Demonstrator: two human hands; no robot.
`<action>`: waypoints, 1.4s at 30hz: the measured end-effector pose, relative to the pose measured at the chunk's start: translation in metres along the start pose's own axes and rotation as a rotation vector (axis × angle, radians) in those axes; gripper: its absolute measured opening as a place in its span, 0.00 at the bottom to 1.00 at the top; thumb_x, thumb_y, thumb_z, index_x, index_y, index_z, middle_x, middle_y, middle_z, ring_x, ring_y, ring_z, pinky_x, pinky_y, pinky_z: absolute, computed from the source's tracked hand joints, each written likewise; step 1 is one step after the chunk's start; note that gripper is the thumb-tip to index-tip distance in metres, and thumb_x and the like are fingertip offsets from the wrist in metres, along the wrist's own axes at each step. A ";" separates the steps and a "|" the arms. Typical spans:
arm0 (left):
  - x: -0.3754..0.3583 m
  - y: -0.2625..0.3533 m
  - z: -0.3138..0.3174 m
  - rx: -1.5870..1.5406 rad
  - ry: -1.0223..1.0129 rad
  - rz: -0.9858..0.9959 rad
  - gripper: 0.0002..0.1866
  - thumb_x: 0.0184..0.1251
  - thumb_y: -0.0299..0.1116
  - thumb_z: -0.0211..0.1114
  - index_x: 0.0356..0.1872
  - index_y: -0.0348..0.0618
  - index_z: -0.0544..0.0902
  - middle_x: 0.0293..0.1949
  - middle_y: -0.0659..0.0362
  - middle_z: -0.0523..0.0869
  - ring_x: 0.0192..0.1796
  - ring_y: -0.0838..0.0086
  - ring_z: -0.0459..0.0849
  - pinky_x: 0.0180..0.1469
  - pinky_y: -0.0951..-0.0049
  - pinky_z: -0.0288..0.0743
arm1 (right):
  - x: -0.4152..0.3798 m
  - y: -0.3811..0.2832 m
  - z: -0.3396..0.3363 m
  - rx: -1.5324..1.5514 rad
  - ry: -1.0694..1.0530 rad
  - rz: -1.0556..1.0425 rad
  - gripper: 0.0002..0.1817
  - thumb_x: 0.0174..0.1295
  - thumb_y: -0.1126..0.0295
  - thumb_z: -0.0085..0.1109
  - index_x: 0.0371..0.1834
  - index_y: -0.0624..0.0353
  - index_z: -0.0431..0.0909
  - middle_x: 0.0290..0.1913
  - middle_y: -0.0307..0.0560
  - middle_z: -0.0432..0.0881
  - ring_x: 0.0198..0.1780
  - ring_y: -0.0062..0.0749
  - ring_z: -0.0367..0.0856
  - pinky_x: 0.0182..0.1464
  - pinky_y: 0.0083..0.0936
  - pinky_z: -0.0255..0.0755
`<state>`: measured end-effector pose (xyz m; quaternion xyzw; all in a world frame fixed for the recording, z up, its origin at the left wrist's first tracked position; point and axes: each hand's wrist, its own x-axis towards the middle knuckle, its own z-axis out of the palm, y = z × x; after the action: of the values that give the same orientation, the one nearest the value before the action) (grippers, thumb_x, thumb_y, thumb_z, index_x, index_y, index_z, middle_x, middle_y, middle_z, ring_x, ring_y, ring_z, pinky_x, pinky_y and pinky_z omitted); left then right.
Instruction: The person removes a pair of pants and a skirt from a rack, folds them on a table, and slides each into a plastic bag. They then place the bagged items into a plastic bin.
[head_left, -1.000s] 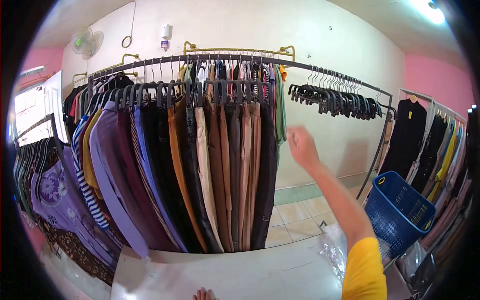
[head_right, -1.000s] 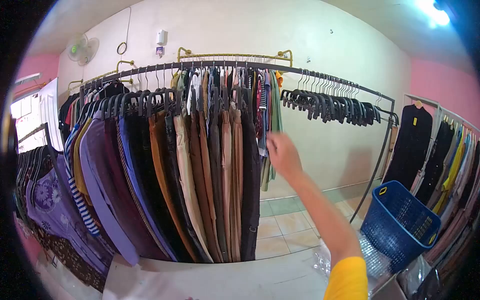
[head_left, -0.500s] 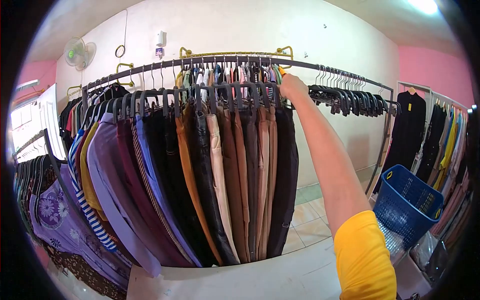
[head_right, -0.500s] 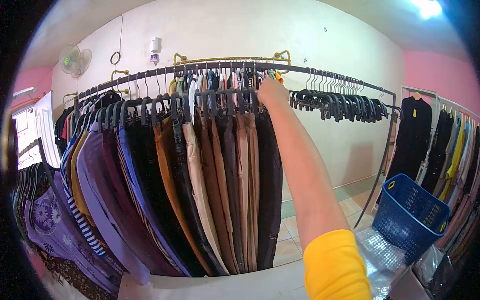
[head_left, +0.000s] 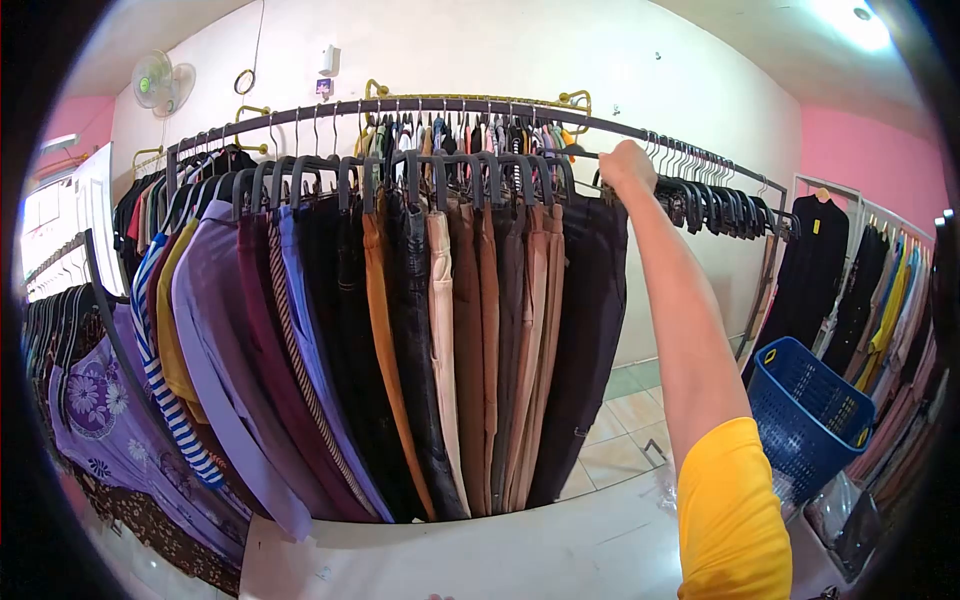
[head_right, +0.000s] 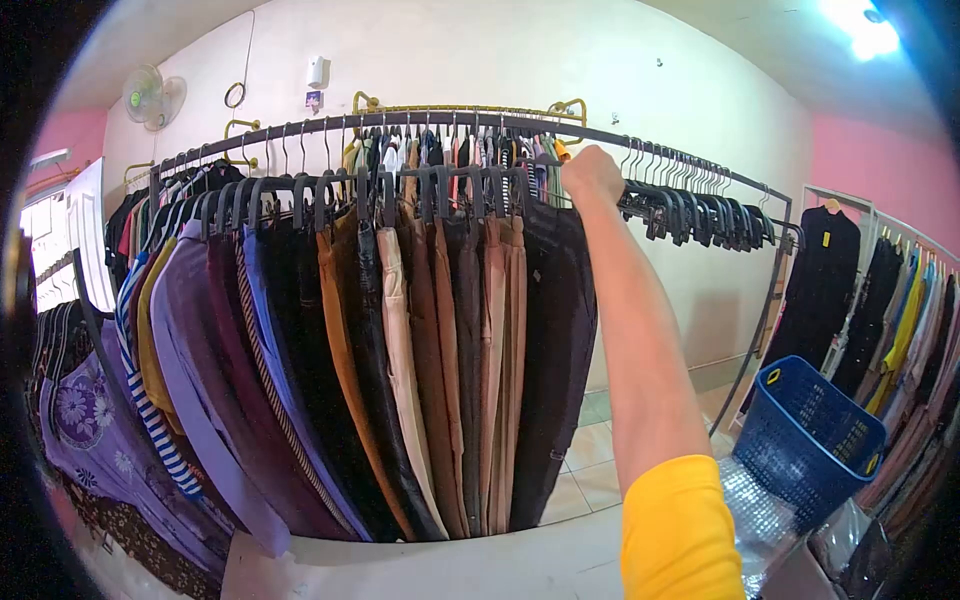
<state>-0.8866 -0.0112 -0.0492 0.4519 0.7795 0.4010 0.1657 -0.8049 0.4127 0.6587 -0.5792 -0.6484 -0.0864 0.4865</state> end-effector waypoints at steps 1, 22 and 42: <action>-0.001 0.017 -0.014 0.226 -0.023 0.018 0.32 0.62 0.49 0.49 0.65 0.45 0.57 0.67 0.50 0.53 0.69 0.56 0.46 0.66 0.47 0.38 | 0.000 0.007 -0.003 -0.008 -0.001 -0.002 0.15 0.55 0.61 0.54 0.38 0.60 0.79 0.42 0.54 0.80 0.45 0.44 0.79 0.44 0.34 0.73; 0.011 0.028 -0.026 0.360 -0.038 0.017 0.33 0.54 0.48 0.51 0.61 0.41 0.61 0.66 0.46 0.53 0.68 0.51 0.47 0.66 0.45 0.33 | -0.201 0.230 -0.197 0.712 -0.086 0.129 0.13 0.63 0.61 0.50 0.31 0.59 0.75 0.12 0.24 0.53 0.11 0.06 0.49 0.12 0.10 0.39; 0.106 0.326 0.087 -0.864 -0.424 0.543 0.20 0.69 0.40 0.44 0.51 0.35 0.74 0.52 0.54 0.76 0.58 0.68 0.70 0.61 0.72 0.58 | -0.477 0.405 -0.472 0.775 -0.162 0.213 0.17 0.61 0.58 0.52 0.26 0.61 0.69 0.11 0.30 0.55 0.10 0.12 0.49 0.11 0.14 0.43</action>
<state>-0.7028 0.2071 0.1600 0.5985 0.3491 0.6128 0.3799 -0.2850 -0.0968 0.3689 -0.4218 -0.6057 0.2611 0.6221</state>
